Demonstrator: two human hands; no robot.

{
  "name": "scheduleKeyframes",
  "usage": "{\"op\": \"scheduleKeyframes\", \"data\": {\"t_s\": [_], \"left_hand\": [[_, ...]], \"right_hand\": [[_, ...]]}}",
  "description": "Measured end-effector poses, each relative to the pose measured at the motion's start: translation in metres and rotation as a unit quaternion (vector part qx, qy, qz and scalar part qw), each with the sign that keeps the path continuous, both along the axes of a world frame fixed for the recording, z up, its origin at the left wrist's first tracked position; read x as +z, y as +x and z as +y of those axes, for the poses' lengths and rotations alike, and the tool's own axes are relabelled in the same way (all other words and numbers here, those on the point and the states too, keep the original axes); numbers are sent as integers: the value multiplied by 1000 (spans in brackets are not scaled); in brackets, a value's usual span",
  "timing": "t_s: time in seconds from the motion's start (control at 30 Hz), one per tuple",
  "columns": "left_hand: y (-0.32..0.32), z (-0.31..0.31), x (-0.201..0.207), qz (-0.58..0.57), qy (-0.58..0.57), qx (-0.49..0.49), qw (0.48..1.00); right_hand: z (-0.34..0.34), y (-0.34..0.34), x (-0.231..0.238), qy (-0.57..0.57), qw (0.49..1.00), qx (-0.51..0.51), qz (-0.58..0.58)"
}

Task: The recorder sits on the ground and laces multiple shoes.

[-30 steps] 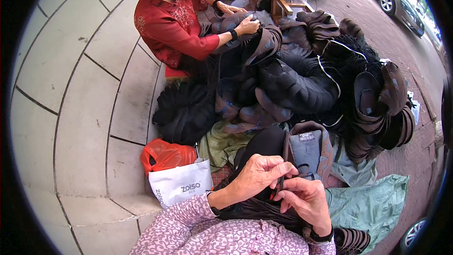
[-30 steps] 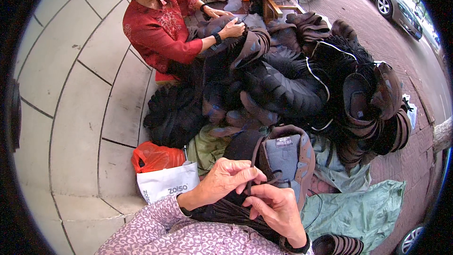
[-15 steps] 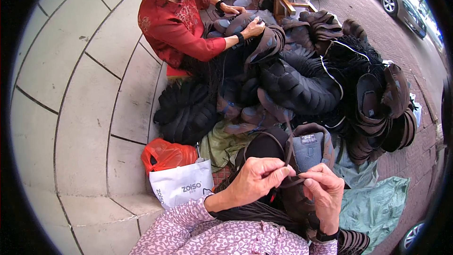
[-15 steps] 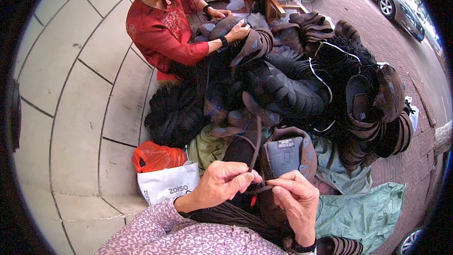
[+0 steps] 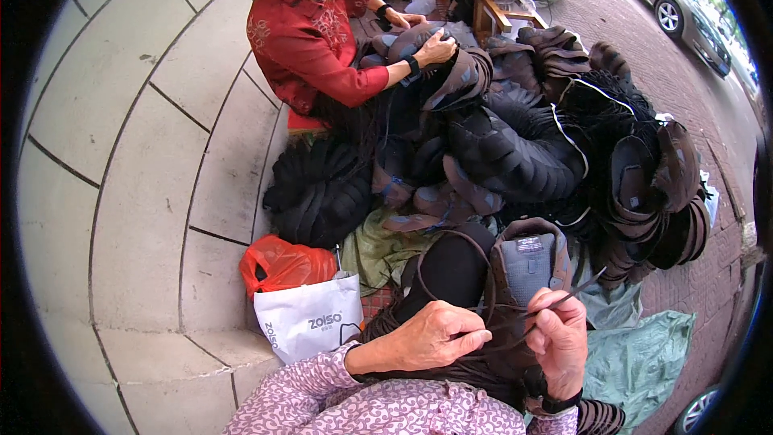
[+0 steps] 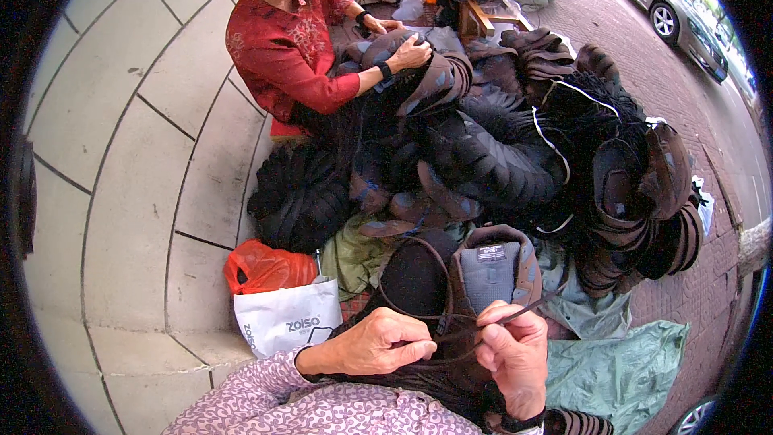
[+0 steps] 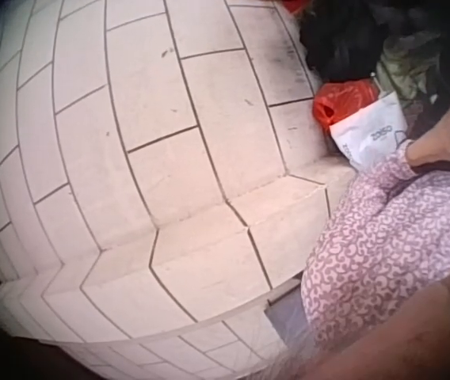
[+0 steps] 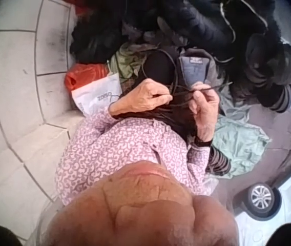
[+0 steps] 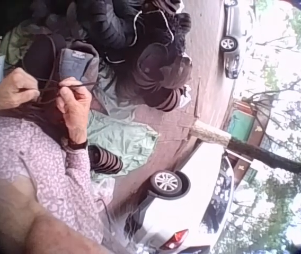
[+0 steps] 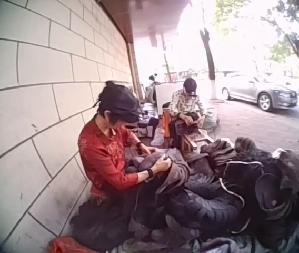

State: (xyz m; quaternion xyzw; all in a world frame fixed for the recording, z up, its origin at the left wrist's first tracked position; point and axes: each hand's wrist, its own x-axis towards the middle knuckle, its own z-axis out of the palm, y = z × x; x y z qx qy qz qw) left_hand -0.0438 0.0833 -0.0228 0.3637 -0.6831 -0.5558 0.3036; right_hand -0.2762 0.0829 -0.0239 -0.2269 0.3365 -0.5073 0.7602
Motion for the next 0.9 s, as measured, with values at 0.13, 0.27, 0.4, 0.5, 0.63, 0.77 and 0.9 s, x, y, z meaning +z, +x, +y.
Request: {"op": "scheduleKeyframes", "data": {"t_s": [0.13, 0.27, 0.4, 0.5, 0.63, 0.77, 0.9], "left_hand": [[10, 2, -4, -14, 4, -1, 1000], [19, 4, -9, -32, 1, -15, 999], [27, 6, -14, -53, 18, -23, 998], [32, 8, -16, -68, 22, -23, 997], [41, 9, -13, -115, 14, -45, 992], [43, 7, 2, -225, -63, -28, 972], [22, 0, 19, -93, -19, 92, 991]], "right_hand": [[0, -2, -5, -8, 997, -75, 20], [-1, -6, -14, -22, 992, -118, 27], [-1, -9, -20, -24, 987, -153, 43], [-2, -12, -21, -35, 982, -179, 53], [0, -12, -20, -19, 981, -181, 64], [3, -8, -17, -70, 983, -133, 103], [2, -3, -14, -164, 973, -11, 161]]}}
